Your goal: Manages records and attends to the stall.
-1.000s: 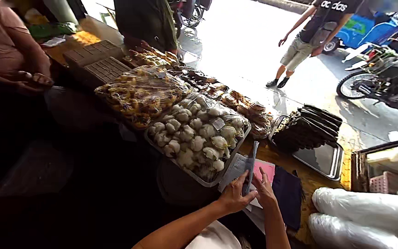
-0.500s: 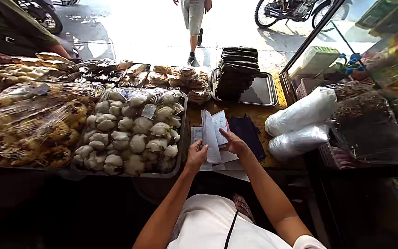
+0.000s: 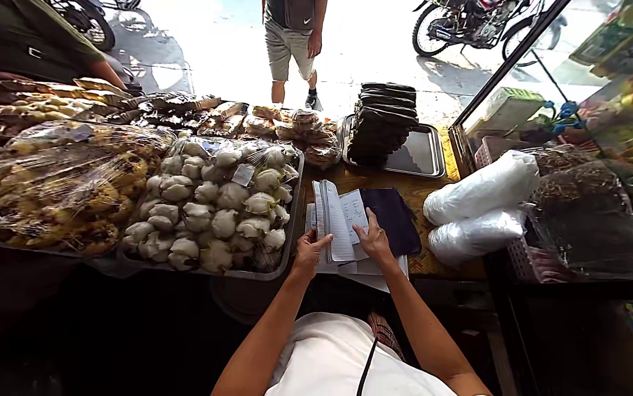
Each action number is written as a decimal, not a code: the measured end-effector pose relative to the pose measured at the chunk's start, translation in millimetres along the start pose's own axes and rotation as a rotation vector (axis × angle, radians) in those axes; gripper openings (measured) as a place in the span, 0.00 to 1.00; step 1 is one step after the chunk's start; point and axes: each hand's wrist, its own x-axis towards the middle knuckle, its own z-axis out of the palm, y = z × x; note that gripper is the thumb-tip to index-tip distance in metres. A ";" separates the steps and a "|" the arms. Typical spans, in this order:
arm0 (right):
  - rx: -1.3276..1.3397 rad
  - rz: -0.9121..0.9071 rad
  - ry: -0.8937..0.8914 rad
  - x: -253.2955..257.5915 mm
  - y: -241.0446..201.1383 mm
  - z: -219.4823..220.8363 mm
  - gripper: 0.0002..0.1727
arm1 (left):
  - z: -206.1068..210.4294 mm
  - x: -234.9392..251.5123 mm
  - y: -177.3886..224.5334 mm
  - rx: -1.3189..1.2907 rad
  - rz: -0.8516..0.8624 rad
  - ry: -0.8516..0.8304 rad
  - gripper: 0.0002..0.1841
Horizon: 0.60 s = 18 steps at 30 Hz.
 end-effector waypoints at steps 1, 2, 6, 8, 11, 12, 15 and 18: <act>-0.116 -0.106 0.129 -5.4 1.1 1.5 0.38 | 0.0 2.0 -1.4 -0.022 -0.011 -0.004 0.17; -0.142 -0.226 0.276 -8.1 4.9 4.9 0.32 | -0.7 4.2 -3.6 -0.051 -0.018 -0.015 0.15; 0.334 -0.134 0.105 -25.0 -0.3 0.0 0.31 | -4.2 10.3 -13.6 -0.255 -0.033 -0.091 0.07; 0.654 0.086 -0.011 -35.3 3.1 -3.1 0.40 | -3.6 6.6 -11.3 -0.164 0.030 -0.024 0.07; 0.870 0.305 0.023 -51.3 6.2 -13.7 0.31 | -4.9 -8.9 0.5 0.459 0.440 0.085 0.16; 0.872 0.321 0.032 -54.1 12.5 -15.0 0.24 | -5.4 -13.3 6.0 0.704 0.612 0.093 0.22; 0.835 0.294 0.070 -59.1 31.9 -8.0 0.24 | -0.1 -23.8 38.9 1.192 0.731 0.067 0.31; 0.892 0.368 0.105 -62.1 37.2 -0.9 0.31 | -0.3 -27.7 66.5 1.418 0.585 0.099 0.28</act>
